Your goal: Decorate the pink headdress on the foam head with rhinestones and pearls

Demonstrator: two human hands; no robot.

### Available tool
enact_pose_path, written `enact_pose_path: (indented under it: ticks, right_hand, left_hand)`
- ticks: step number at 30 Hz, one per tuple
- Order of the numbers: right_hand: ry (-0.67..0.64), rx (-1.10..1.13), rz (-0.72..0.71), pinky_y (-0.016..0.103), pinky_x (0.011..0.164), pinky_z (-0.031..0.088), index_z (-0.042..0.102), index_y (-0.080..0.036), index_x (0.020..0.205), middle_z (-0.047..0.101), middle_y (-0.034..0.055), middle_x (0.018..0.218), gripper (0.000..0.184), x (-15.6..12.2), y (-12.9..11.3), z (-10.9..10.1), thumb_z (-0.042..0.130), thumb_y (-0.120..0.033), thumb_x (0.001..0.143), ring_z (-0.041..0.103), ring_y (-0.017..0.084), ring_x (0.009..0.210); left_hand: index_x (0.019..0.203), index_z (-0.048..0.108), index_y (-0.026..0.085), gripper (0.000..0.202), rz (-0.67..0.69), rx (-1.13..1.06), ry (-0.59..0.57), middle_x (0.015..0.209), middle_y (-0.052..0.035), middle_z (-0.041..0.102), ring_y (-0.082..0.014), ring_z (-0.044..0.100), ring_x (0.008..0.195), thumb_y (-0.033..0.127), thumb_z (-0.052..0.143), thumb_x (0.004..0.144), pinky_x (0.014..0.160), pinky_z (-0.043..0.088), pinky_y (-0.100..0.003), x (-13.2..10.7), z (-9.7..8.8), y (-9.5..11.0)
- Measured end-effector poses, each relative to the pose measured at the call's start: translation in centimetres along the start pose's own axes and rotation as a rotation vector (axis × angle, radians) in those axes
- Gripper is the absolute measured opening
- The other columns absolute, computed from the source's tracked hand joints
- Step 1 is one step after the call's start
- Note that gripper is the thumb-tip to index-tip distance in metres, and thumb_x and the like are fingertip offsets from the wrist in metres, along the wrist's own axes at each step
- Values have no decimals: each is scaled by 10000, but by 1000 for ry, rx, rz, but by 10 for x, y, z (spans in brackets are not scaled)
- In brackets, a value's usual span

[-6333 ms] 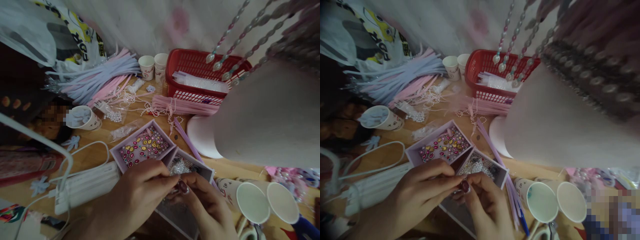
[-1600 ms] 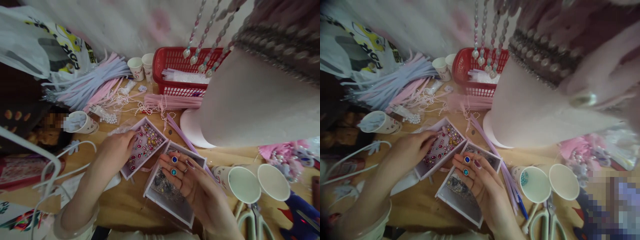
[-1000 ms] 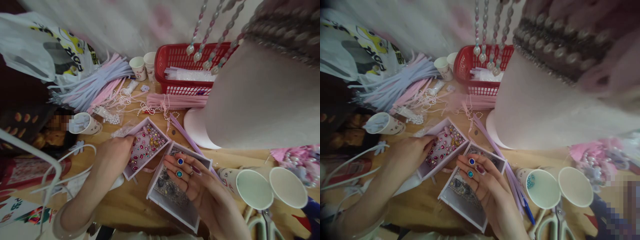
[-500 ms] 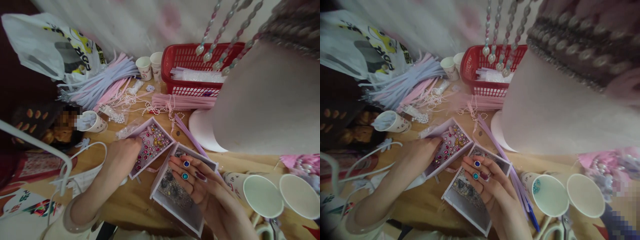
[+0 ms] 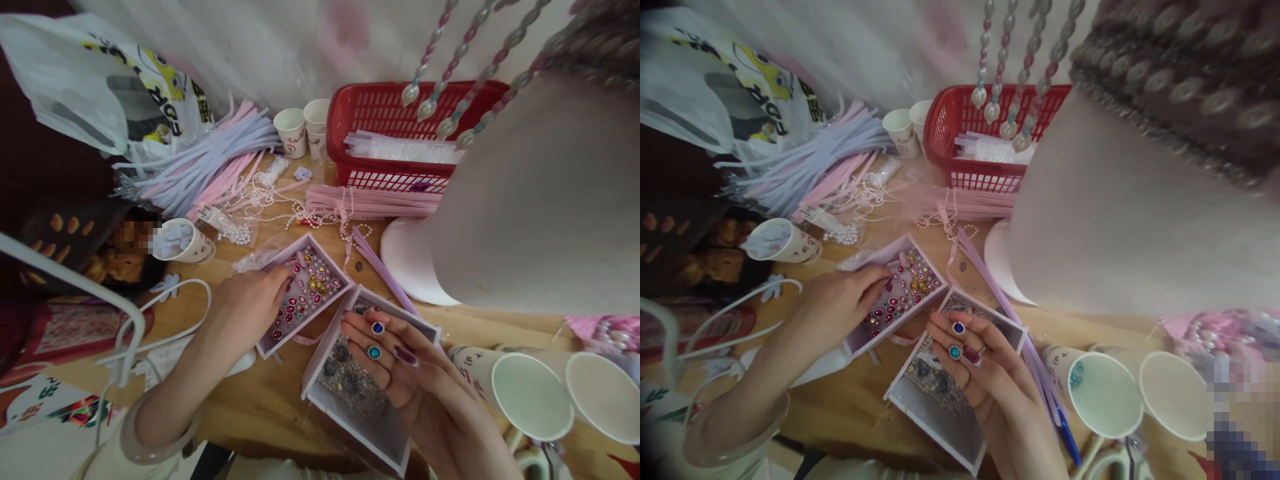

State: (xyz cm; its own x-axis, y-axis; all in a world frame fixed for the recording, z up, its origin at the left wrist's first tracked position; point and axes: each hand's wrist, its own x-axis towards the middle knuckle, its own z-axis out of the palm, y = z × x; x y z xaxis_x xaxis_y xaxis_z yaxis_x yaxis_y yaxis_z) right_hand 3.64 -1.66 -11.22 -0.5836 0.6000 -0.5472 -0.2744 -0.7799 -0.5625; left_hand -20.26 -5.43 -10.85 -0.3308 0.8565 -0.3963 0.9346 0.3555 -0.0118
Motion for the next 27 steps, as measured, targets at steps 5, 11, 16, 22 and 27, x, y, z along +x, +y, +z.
enact_pose_path:
  ticks: [5, 11, 16, 22, 27]
  right_hand:
    - [-7, -5, -10, 555, 1229, 430, 792, -284, 1163, 740, 91, 1367, 320, 0, 1, -2, 816, -392, 863, 628, 353, 1363]
    - [-21, 1, -2, 567, 1256, 385, 796, -290, 1150, 742, 98, 1360, 287, -1, 1, -3, 807, -361, 873, 623, 350, 1369]
    - [-25, -8, -1, 545, 1239, 420, 782, -289, 1192, 731, 88, 1382, 300, -1, 2, -5, 774, -340, 897, 618, 335, 1377]
    - [-21, -13, -18, 504, 1223, 452, 795, -284, 1174, 737, 73, 1374, 286, -2, 2, -3, 777, -334, 893, 636, 322, 1356]
    - [-69, -19, -26, 500, 1208, 466, 781, -284, 1212, 731, 80, 1384, 287, 0, 5, -9, 719, -307, 933, 641, 315, 1351]
  left_hand:
    - [1125, 751, 217, 205, 184, -207, 145, 1204, -76, 761, -268, 740, 1071, 211, 583, 1009, 895, 567, -367, 7, 9, 12]
    - [1060, 752, 171, 262, 268, -279, 144, 1147, -100, 749, -259, 728, 1038, 112, 501, 1012, 917, 569, -387, 14, 20, 13]
    - [986, 763, 173, 284, 205, -307, 150, 1096, -94, 745, -263, 723, 1015, 90, 492, 1009, 925, 564, -404, 14, 21, 1]
    - [1145, 732, 171, 285, 173, -321, 190, 1181, -103, 739, -287, 720, 1069, 113, 481, 1025, 958, 560, -444, 12, 19, 6]
    - [1080, 732, 165, 168, 221, -306, 123, 1177, -106, 719, -293, 716, 1084, 183, 583, 1004, 939, 564, -422, 12, 15, 19]
